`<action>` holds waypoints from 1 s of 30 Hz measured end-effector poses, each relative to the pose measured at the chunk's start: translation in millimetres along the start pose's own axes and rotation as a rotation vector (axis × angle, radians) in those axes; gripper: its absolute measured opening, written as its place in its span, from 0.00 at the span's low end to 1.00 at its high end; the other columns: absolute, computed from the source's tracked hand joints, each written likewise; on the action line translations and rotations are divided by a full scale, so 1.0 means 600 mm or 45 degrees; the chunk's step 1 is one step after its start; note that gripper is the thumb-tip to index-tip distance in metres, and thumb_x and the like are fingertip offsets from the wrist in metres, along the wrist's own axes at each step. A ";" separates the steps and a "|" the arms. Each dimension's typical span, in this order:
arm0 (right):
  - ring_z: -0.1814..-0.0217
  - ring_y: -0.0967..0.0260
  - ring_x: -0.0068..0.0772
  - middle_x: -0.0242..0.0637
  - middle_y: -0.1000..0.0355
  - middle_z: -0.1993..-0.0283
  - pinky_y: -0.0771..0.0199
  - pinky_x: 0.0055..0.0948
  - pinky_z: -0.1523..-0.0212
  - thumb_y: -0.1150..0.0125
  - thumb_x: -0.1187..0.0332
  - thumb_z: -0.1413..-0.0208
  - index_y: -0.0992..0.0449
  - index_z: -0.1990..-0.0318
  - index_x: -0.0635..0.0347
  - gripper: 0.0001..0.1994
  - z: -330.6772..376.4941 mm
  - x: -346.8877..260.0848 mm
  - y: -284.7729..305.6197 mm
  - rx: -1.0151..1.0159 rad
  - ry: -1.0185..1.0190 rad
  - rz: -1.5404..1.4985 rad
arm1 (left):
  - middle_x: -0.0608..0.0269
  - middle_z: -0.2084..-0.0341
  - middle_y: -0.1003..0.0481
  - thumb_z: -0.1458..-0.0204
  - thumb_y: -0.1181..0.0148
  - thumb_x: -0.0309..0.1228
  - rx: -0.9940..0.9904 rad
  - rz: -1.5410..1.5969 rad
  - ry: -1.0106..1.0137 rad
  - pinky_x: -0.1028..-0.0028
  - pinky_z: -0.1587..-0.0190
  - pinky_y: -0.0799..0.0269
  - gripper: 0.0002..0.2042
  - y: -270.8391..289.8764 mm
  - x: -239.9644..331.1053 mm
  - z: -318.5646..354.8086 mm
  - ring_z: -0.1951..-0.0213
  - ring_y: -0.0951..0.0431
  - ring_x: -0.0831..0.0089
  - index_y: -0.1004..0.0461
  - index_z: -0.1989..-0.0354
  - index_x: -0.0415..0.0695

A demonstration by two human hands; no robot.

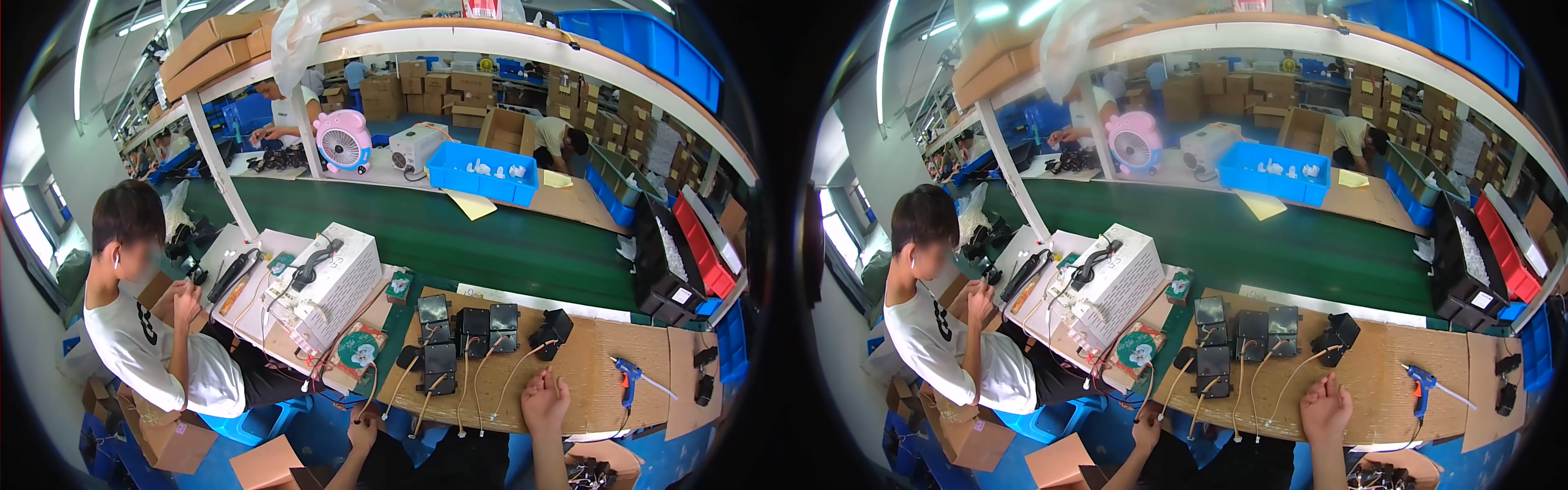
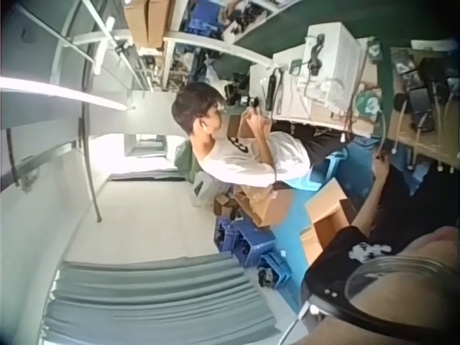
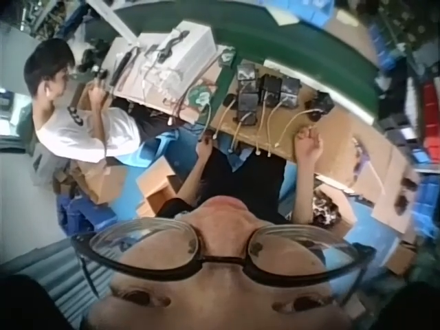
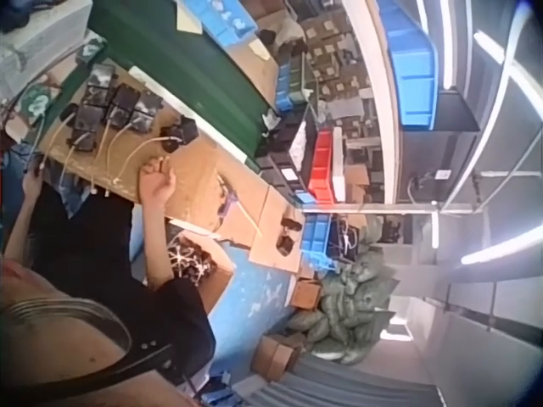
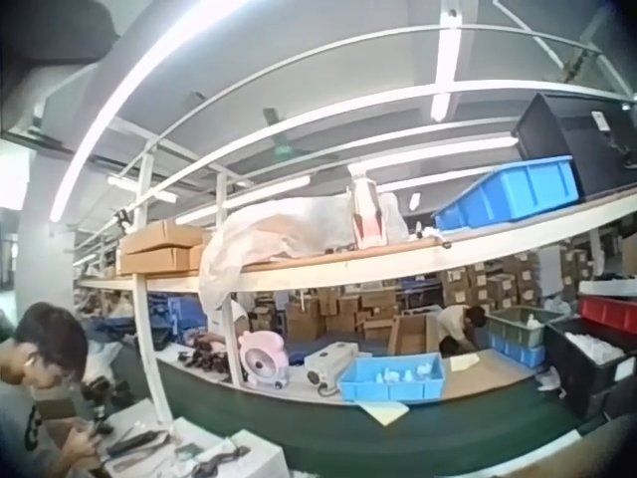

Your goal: Sorting electronic components and wires into cardboard boxes on a factory floor.

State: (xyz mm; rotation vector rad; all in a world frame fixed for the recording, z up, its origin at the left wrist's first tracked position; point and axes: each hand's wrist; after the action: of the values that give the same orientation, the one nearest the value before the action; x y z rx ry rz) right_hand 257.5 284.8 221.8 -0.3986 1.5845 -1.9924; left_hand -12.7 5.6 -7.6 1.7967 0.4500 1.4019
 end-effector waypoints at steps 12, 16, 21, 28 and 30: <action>0.67 0.36 0.25 0.33 0.30 0.65 0.36 0.24 0.66 0.50 0.65 0.42 0.30 0.62 0.54 0.06 -0.045 0.022 0.008 -0.135 0.093 0.378 | 0.60 0.76 0.22 0.53 0.45 0.37 0.065 0.073 -0.042 0.58 0.72 0.30 0.07 -0.003 -0.003 0.000 0.72 0.23 0.51 0.23 0.68 0.52; 0.68 0.37 0.24 0.32 0.31 0.67 0.37 0.23 0.66 0.50 0.64 0.41 0.31 0.61 0.54 0.06 -0.046 0.029 0.007 -0.124 0.111 0.496 | 0.60 0.76 0.22 0.53 0.45 0.36 0.083 0.092 -0.063 0.59 0.72 0.30 0.07 -0.008 -0.004 -0.003 0.73 0.23 0.52 0.23 0.69 0.52; 0.70 0.38 0.23 0.31 0.32 0.68 0.38 0.23 0.67 0.50 0.63 0.40 0.31 0.61 0.53 0.06 -0.046 0.034 0.003 -0.107 0.133 0.608 | 0.61 0.76 0.22 0.53 0.45 0.36 0.048 0.073 -0.029 0.59 0.72 0.30 0.07 -0.005 -0.005 -0.002 0.73 0.23 0.52 0.23 0.68 0.52; 0.70 0.38 0.23 0.31 0.32 0.69 0.38 0.23 0.67 0.50 0.63 0.39 0.31 0.61 0.53 0.06 -0.045 0.036 0.003 -0.125 0.143 0.686 | 0.62 0.72 0.25 0.55 0.46 0.32 -0.054 0.086 0.106 0.64 0.69 0.30 0.06 0.008 0.015 -0.002 0.71 0.25 0.57 0.22 0.74 0.51; 0.70 0.37 0.24 0.32 0.32 0.69 0.37 0.23 0.67 0.50 0.64 0.39 0.31 0.61 0.54 0.06 -0.044 0.037 0.001 -0.131 0.148 0.687 | 0.62 0.73 0.24 0.55 0.46 0.33 -0.041 0.066 0.089 0.63 0.70 0.30 0.06 0.004 0.008 -0.001 0.71 0.25 0.55 0.22 0.72 0.51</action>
State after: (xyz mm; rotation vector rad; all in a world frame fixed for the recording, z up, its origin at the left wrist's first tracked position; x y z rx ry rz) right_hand 225.1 292.5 212.1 0.1073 1.6529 -1.5458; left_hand -12.2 7.6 -2.4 1.7493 0.4177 1.5035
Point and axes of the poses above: each hand's wrist, its own z-axis away from the middle knuckle, its own y-axis out of the back of the hand, x = y × z
